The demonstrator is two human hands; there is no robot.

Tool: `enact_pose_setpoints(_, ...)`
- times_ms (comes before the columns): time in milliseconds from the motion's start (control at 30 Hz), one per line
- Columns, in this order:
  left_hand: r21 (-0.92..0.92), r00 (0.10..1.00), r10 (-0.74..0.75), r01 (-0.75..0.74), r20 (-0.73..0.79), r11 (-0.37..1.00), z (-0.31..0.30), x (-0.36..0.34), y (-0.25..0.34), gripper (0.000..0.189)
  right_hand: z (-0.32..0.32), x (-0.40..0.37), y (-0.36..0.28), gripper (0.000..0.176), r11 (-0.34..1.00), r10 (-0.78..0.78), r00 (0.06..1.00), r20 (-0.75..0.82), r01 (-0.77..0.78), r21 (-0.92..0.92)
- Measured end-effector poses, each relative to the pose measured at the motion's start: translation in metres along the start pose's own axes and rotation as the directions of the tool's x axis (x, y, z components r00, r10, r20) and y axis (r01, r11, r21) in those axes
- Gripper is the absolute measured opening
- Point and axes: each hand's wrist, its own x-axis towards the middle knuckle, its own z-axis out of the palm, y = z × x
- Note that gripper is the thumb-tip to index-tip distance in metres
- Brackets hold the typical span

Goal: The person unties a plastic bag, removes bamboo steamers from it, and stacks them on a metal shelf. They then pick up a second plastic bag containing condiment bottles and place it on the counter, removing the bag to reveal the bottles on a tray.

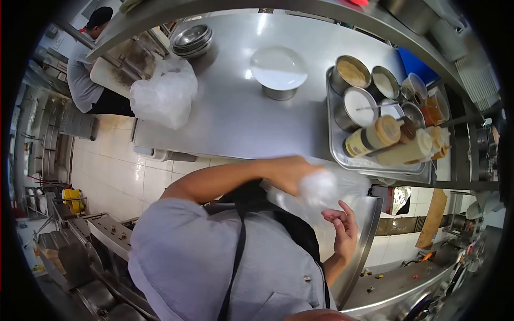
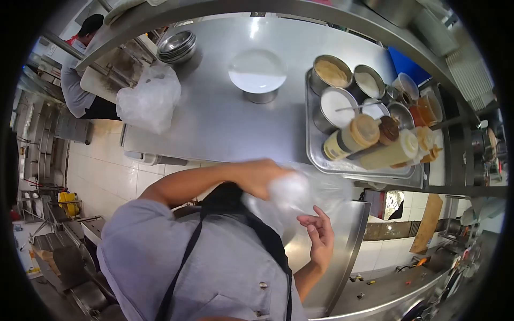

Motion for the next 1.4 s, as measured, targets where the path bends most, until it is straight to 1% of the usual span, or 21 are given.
enact_pose_setpoints(67, -0.109, 0.973, -0.145, 0.127, -0.179, 0.986, -0.063, -0.073, -0.007, 0.085, 0.021, 0.011, -0.011, 0.043, 0.999, 0.003, 0.998, 0.061, 0.000, -0.046)
enact_pose_setpoints(100, 0.310, 0.884, -0.031, 0.196, -0.466, 0.930, -0.081, -0.128, -0.040, 0.089, 0.024, 0.018, -0.010, 0.043, 0.993, 0.009, 0.996, 0.094, 0.002, -0.120)
enact_pose_setpoints(133, 0.172, 0.781, -0.255, 0.417, -0.570, 0.893, -0.115, -0.173, -0.014, 0.086, 0.028, 0.022, -0.009, 0.043, 0.982, 0.020, 0.992, 0.123, 0.004, -0.190)
enact_pose_setpoints(167, -0.146, 0.672, -0.393, 0.395, -0.628, 0.907, -0.141, -0.212, 0.016, 0.077, 0.036, 0.030, -0.008, 0.042, 0.976, 0.035, 0.992, 0.120, -0.008, -0.218)
enact_pose_setpoints(200, -0.233, 0.349, -0.368, 0.372, -0.862, 0.898, -0.143, -0.260, 0.003, 0.067, 0.042, 0.037, -0.008, 0.042, 0.976, 0.042, 0.992, 0.116, -0.015, -0.219)
enact_pose_setpoints(300, 0.095, -0.032, 0.157, 0.674, -0.987, 0.732, -0.179, -0.332, -0.025, 0.056, 0.065, 0.056, -0.010, 0.039, 0.950, 0.094, 0.989, 0.114, -0.055, -0.309)
enact_pose_setpoints(367, 0.003, -0.303, 0.508, 0.857, -0.807, 0.516, -0.190, -0.352, -0.100, 0.054, 0.081, 0.069, -0.004, 0.037, 0.954, 0.096, 0.991, 0.095, -0.064, -0.294)
enact_pose_setpoints(433, -0.210, -0.463, 0.518, 0.856, -0.719, 0.473, -0.202, -0.366, -0.205, 0.061, 0.096, 0.081, 0.002, 0.036, 0.932, 0.103, 0.991, 0.080, -0.068, -0.357)
enact_pose_setpoints(500, -0.415, -0.437, 0.404, 0.898, -0.804, 0.146, -0.211, -0.374, -0.306, 0.066, 0.114, 0.087, 0.003, 0.036, 0.882, 0.083, 0.991, 0.103, -0.025, -0.471)
enact_pose_setpoints(567, -0.273, -0.109, 0.463, 0.913, -0.880, -0.303, -0.237, -0.427, -0.472, 0.065, 0.125, 0.082, 0.001, 0.035, 0.838, 0.140, 0.986, 0.086, -0.072, -0.541)
enact_pose_setpoints(600, -0.190, -0.073, 0.363, 0.936, -0.929, -0.296, -0.244, -0.422, -0.478, 0.065, 0.125, 0.079, 0.000, 0.035, 0.808, 0.177, 0.981, 0.080, -0.098, -0.581)
enact_pose_setpoints(800, -0.001, 0.015, -0.059, 0.967, -0.998, 0.253, -0.266, -0.385, -0.404, 0.063, 0.110, 0.057, 0.010, 0.035, 0.782, 0.185, 0.981, -0.063, -0.186, -0.595)
enact_pose_setpoints(900, -0.025, 0.049, -0.163, 0.906, -0.985, 0.423, -0.254, -0.385, -0.326, 0.062, 0.071, 0.053, 0.016, 0.031, 0.712, -0.109, 0.965, -0.240, -0.093, -0.696)
enact_pose_setpoints(1000, -0.120, 0.023, -0.263, 0.850, -0.964, 0.512, -0.236, -0.379, -0.241, 0.061, 0.050, 0.059, -0.015, 0.028, 0.684, -0.373, 0.794, -0.480, -0.114, -0.720)
enact_pose_setpoints(1033, -0.113, 0.024, -0.257, 0.858, -0.966, 0.502, -0.236, -0.402, -0.244, 0.061, 0.048, 0.066, -0.020, 0.030, 0.710, -0.416, 0.751, -0.513, -0.084, -0.699)
enact_pose_setpoints(1100, 0.132, 0.183, -0.007, 0.733, -0.983, 0.667, -0.237, -0.435, -0.245, 0.053, 0.052, 0.088, -0.027, 0.042, 0.670, -0.576, 0.643, -0.506, 0.017, -0.742)
enact_pose_setpoints(1200, 0.072, 0.081, 0.020, 0.715, -0.997, 0.696, -0.213, -0.423, -0.185, 0.049, 0.067, 0.128, -0.045, 0.069, 0.478, -0.826, 0.375, -0.421, 0.068, -0.876)
enact_pose_setpoints(1233, -0.148, -0.192, -0.017, 0.696, -0.981, 0.702, -0.196, -0.400, -0.156, 0.041, 0.072, 0.140, -0.053, 0.069, 0.481, -0.826, 0.376, -0.420, 0.082, -0.873)
enact_pose_setpoints(1267, -0.148, -0.200, -0.008, 0.699, -0.980, 0.699, -0.192, -0.404, -0.155, 0.041, 0.075, 0.150, -0.061, 0.073, 0.484, -0.827, 0.335, -0.451, 0.019, -0.875)
enact_pose_setpoints(1333, -0.220, -0.447, 0.275, 0.779, -0.851, 0.587, -0.186, -0.409, -0.163, 0.034, 0.076, 0.164, -0.068, 0.077, 0.490, -0.828, 0.290, -0.479, -0.040, -0.871)
enact_pose_setpoints(1400, -0.229, -0.527, 0.401, 0.775, -0.749, 0.590, -0.175, -0.393, -0.144, 0.029, 0.072, 0.175, -0.072, 0.076, 0.438, -0.847, 0.267, -0.460, -0.138, -0.888)
